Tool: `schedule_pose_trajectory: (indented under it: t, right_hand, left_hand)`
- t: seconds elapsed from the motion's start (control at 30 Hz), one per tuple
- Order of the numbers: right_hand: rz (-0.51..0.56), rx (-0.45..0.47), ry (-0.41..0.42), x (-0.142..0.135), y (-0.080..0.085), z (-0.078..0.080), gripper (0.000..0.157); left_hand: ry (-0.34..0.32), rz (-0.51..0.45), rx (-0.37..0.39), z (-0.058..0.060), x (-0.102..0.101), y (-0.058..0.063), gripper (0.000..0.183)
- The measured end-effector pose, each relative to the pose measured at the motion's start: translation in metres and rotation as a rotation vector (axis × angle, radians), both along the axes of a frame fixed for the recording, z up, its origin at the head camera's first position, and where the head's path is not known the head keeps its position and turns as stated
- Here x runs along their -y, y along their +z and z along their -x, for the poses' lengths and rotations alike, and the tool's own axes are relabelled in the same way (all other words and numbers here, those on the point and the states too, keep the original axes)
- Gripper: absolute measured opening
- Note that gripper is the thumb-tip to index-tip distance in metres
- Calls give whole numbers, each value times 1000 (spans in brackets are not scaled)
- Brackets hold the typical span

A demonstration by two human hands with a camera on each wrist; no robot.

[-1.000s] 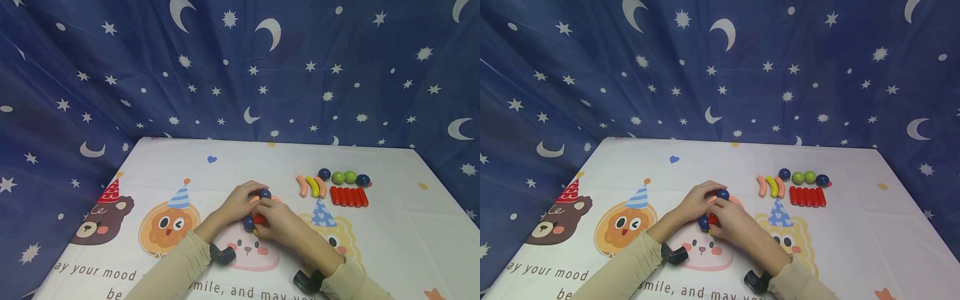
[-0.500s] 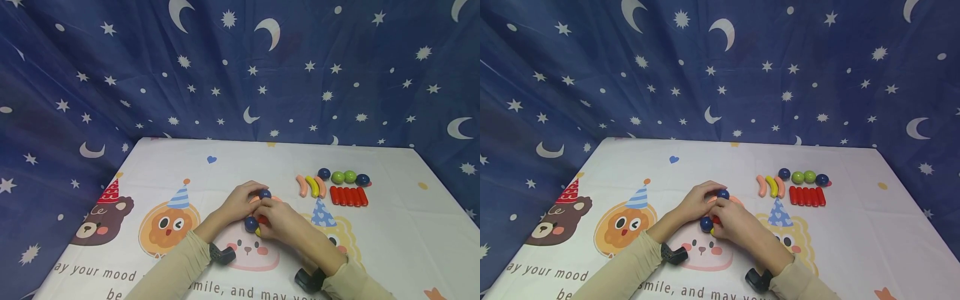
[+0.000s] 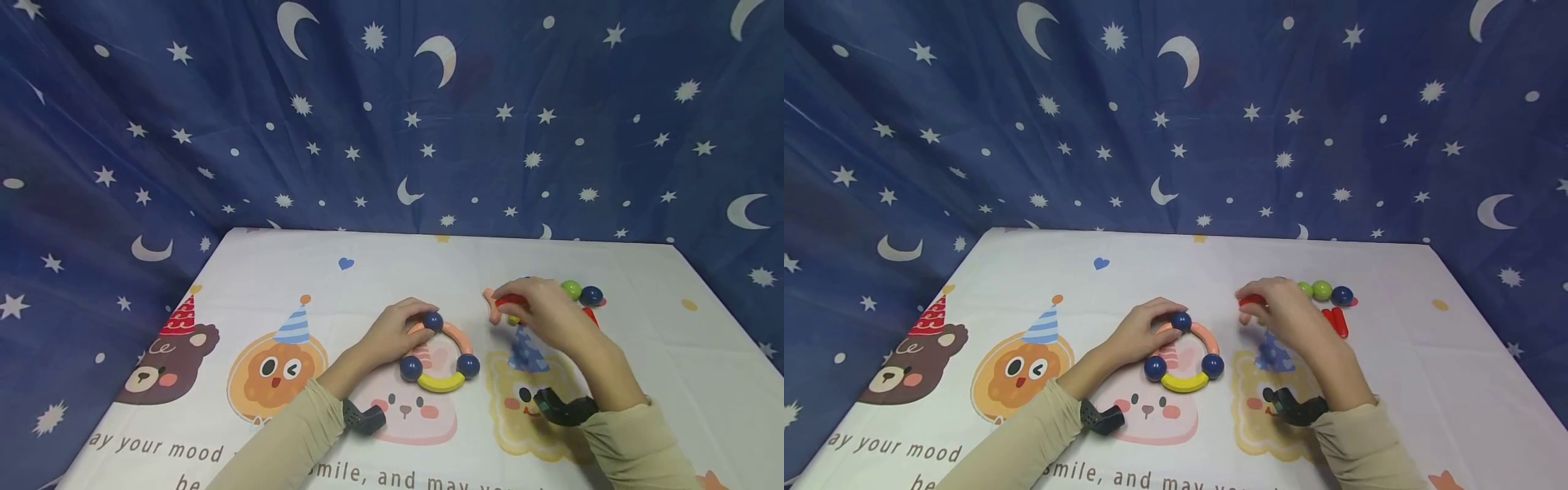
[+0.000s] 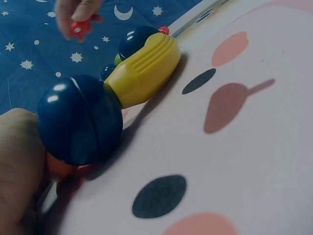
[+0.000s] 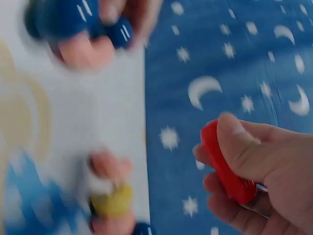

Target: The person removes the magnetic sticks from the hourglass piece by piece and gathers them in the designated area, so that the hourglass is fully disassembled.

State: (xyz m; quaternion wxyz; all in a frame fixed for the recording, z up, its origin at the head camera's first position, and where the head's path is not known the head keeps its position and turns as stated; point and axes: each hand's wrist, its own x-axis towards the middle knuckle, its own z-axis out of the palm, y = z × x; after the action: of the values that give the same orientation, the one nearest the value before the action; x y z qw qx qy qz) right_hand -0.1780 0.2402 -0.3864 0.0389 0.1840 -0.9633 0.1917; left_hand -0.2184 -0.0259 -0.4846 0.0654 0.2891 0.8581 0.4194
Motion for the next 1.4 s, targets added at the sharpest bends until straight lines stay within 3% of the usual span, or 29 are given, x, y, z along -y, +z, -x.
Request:
schedule_pose_trajectory:
  t: [0.1,0.33,0.53,0.93,1.1,1.4]
  right_hand:
    - [-11,54,-63,-28,4,4,25]
    - [20,293,-253,-91,3,8,31]
    - [-8,323,-325,-127,-4,6,35]
    - [-18,450,-462,-156,-35,15,48]
    - [-14,459,-499,-159,-47,18,55]
    - [-21,448,-503,-159,-50,19,55]
  left_hand:
    - [1,-3,-2,0,0,0,42]
    - [0,-10,-1,0,1,-2,42]
    - [-1,-6,-5,1,1,-3,42]
    - [-1,-8,11,0,0,-2,42]
    - [1,-4,12,0,0,-2,42]
    - [7,-1,16,0,1,-1,42]
